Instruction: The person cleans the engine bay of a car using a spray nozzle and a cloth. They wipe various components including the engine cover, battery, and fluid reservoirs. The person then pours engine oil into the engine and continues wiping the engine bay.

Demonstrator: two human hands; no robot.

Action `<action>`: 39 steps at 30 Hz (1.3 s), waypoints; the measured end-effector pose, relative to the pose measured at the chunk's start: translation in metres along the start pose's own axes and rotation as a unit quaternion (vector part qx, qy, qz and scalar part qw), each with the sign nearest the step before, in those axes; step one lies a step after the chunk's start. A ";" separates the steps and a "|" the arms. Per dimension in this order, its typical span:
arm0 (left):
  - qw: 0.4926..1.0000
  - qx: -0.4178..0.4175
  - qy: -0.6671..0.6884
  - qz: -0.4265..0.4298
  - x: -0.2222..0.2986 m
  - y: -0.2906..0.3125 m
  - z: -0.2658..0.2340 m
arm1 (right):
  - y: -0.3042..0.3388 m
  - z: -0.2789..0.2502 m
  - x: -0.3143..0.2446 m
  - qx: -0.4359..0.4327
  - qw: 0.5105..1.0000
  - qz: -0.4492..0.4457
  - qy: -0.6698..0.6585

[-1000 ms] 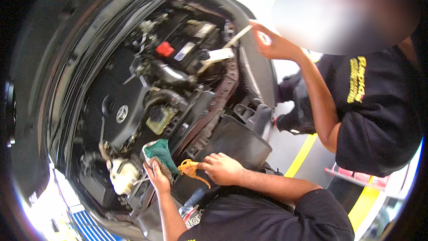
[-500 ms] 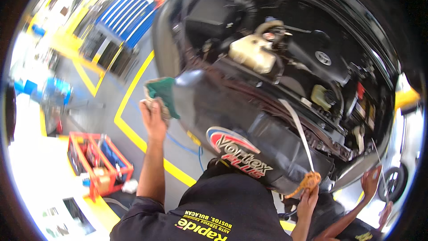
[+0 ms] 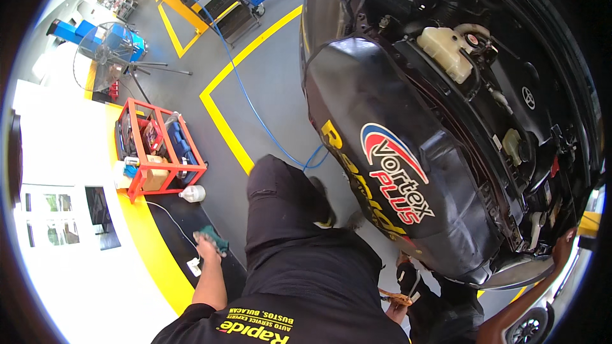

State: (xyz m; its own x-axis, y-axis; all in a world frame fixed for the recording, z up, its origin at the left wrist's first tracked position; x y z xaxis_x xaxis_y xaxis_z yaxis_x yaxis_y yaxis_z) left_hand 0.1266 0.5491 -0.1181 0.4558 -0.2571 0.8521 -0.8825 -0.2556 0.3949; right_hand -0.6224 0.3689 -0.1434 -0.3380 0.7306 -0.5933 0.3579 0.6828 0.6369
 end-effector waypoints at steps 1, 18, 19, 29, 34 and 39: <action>1.000 0.012 -0.009 -0.022 -0.011 -0.003 -0.024 | 0.001 0.007 0.000 -0.007 1.000 0.002 0.021; 0.982 0.038 0.028 -0.183 -0.013 -0.341 0.051 | 0.009 0.324 -0.164 -0.031 0.946 -0.089 0.310; 0.988 -0.002 0.051 -0.146 0.026 -0.371 0.077 | 0.008 0.357 -0.187 -0.033 0.941 -0.116 0.317; 0.982 -0.041 0.128 0.136 0.321 -0.475 0.173 | -0.078 0.712 -0.587 0.073 0.874 -0.414 0.245; 0.987 -0.058 0.119 0.094 0.285 -0.522 0.180 | -0.041 0.849 -0.881 0.150 0.819 -0.538 0.132; 0.991 -0.040 0.126 0.004 0.241 -0.601 0.190 | 0.046 0.895 -1.164 0.183 0.746 -0.639 -0.035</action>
State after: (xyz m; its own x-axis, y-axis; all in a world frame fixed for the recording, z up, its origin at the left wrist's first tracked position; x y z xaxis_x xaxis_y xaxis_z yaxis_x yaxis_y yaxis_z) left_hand 0.7884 0.4641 -0.2155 0.4139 -0.0146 0.9102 -0.8968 -0.1780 0.4050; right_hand 0.5662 -0.4474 0.1357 -0.5646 -0.5287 -0.6338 0.0007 0.7676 -0.6410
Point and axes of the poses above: each hand's wrist, its own y-axis away from the middle knuckle, its own z-axis out of the palm, x = y × z, the point moved 8 cm from there along -y, towards the middle knuckle, and after that the axes turned 5 degrees about y, right-handed, at the moved point
